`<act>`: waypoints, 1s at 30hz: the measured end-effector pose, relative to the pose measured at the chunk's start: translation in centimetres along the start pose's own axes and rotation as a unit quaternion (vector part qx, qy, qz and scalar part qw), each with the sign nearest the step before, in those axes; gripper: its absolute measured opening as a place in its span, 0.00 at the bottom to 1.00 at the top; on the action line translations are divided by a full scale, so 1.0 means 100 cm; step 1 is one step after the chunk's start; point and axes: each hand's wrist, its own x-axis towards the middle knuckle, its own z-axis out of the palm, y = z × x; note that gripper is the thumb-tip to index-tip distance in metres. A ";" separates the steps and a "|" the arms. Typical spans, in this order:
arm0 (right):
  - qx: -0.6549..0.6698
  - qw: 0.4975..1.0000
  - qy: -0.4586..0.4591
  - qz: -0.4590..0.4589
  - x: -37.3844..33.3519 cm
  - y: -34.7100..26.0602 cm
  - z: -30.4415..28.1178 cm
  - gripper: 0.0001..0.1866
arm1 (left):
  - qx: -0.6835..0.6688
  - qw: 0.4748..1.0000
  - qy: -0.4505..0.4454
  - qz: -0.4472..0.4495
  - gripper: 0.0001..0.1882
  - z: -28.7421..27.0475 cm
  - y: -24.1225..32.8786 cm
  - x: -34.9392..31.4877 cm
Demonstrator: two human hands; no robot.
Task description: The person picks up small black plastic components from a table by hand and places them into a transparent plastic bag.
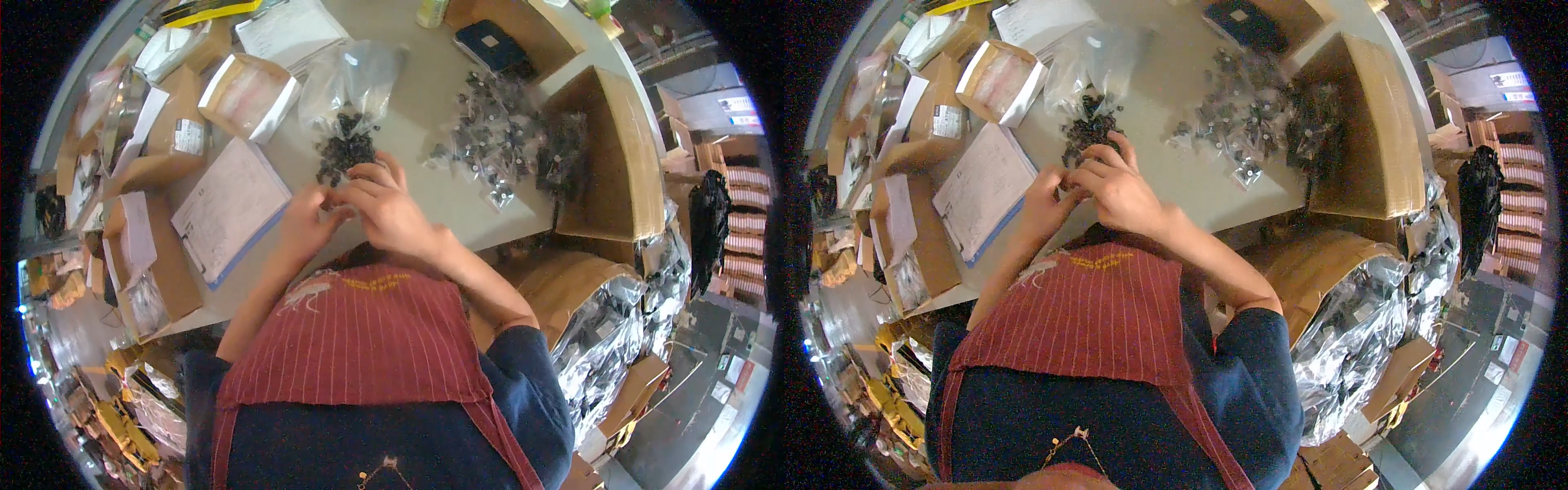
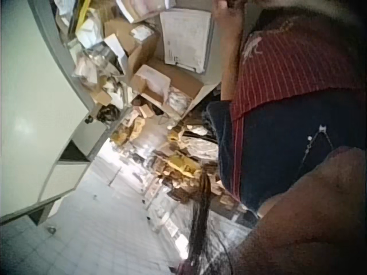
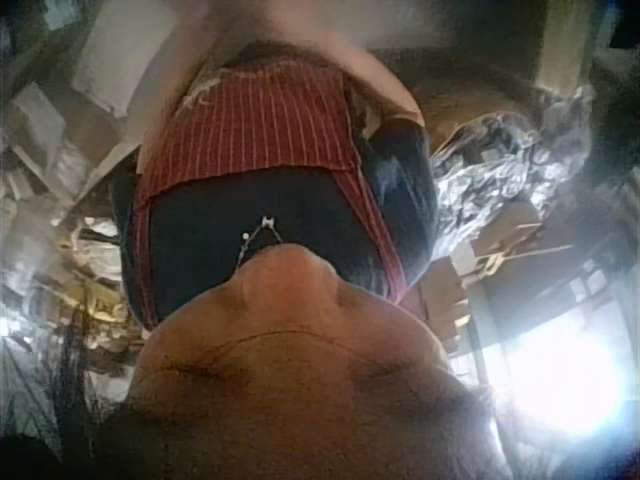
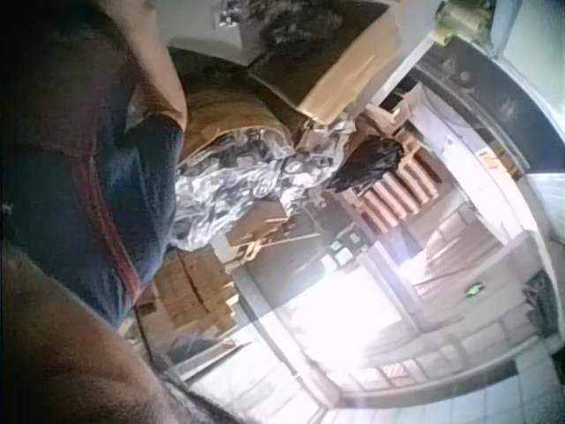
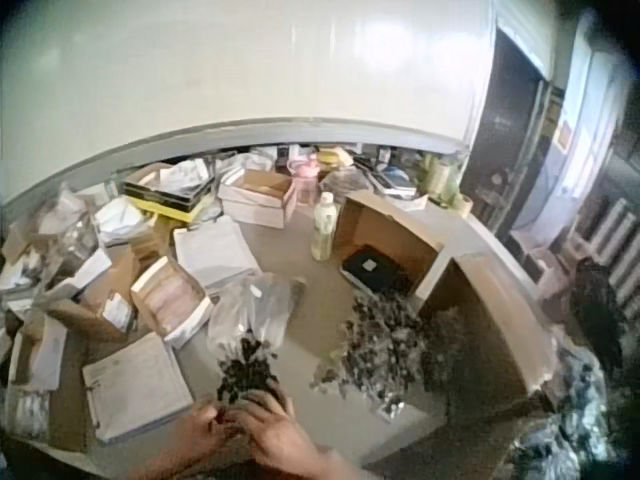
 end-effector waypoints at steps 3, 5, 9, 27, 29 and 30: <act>0.009 0.999 -0.031 0.032 -0.004 0.005 0.008 0.26 | -0.018 1.000 0.001 0.007 0.15 0.002 -0.003 0.001; 0.015 0.998 -0.026 0.051 -0.007 0.008 0.014 0.27 | -0.031 0.999 -0.003 0.019 0.14 0.000 -0.001 0.001; 0.029 0.994 -0.064 0.086 -0.011 0.010 0.019 0.29 | 0.028 0.999 -0.008 0.015 0.14 -0.002 -0.011 -0.002; -0.104 0.956 -0.107 0.251 -0.034 0.079 0.031 0.19 | -0.095 0.986 -0.107 -0.089 0.17 0.050 -0.053 -0.017; -0.055 0.960 -0.128 0.241 -0.032 0.087 0.035 0.21 | -0.112 0.983 -0.120 -0.078 0.18 0.059 -0.056 -0.014; -0.006 0.961 -0.147 0.233 -0.033 0.091 0.038 0.24 | -0.127 0.981 -0.135 -0.064 0.20 0.061 -0.055 -0.012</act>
